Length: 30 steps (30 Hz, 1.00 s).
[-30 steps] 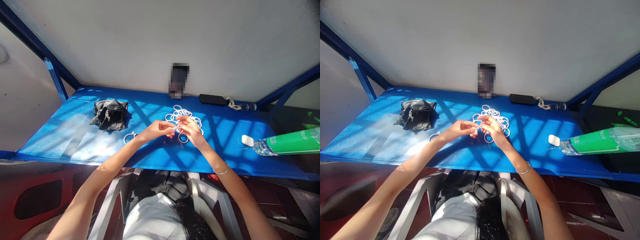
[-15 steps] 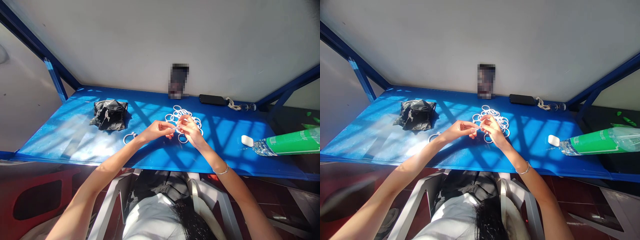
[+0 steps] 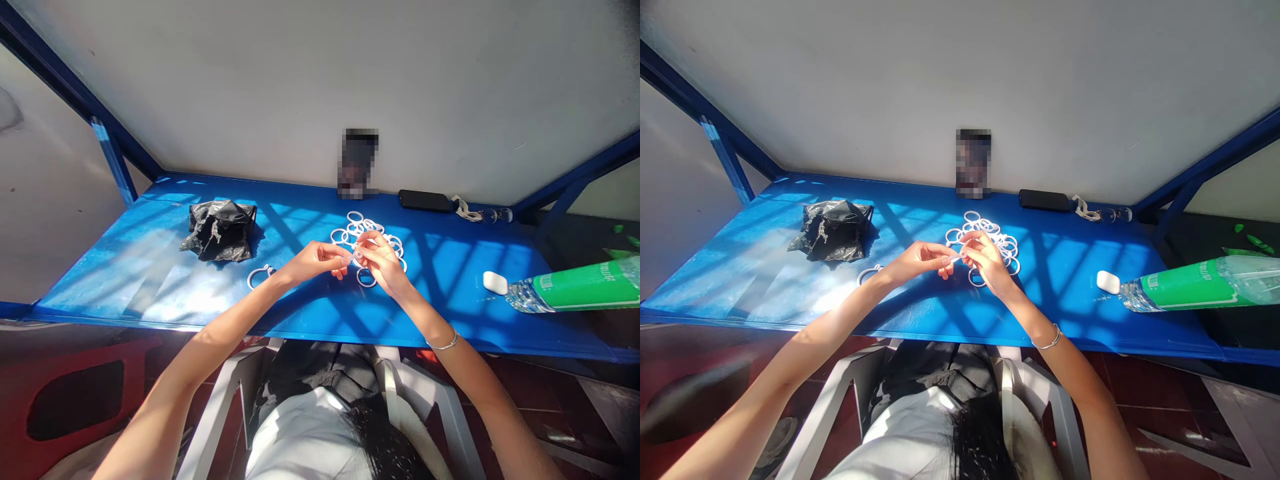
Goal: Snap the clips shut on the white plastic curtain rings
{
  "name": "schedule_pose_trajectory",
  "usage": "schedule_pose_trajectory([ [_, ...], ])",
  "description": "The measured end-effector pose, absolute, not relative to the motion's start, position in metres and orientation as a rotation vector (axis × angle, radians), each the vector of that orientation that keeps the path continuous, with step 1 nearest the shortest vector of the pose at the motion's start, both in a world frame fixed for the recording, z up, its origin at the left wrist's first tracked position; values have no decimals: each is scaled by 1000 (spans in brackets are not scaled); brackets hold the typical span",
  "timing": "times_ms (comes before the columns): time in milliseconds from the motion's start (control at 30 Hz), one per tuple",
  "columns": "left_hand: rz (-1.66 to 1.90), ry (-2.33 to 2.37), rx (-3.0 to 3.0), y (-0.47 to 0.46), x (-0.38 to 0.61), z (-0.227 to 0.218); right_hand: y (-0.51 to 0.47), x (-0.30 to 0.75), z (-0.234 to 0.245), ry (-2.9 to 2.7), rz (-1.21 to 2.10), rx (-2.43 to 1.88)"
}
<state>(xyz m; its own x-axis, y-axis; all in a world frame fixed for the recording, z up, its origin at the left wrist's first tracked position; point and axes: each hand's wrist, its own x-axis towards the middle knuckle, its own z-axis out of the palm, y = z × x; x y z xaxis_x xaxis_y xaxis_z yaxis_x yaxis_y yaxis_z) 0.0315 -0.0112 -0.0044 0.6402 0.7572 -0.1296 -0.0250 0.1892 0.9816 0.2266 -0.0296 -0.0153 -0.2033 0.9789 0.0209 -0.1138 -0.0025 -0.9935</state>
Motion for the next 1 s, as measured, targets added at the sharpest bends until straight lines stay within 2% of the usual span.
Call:
schedule_pose_trajectory([
  [233, 535, 782, 1657, -7, 28, -10, -30, 228, -17, -1548, 1112, -1078],
  [367, 443, 1273, 2191, -1, 3, 1, -24, 243, -12, -1612, 749, -1289],
  [433, 174, 1586, 2314, 3, -18, 10, -19, 254, -8, -1657, 522, -1415],
  [500, -124, 1764, 2234, 7, -40, 17, -14, 264, -4, -1722, 344, -1507],
  [567, -266, 1859, 2128, 10, -59, 22, -11, 272, -3, -1797, 254, -1565],
  [800, -400, 1817, 1933, 14, -66, 20, -12, 276, -4, -1957, 150, -1684],
  [1000, -310, 1674, 1811, 11, -54, 22, -11, 278, -3, -1939, 103, -1730],
])
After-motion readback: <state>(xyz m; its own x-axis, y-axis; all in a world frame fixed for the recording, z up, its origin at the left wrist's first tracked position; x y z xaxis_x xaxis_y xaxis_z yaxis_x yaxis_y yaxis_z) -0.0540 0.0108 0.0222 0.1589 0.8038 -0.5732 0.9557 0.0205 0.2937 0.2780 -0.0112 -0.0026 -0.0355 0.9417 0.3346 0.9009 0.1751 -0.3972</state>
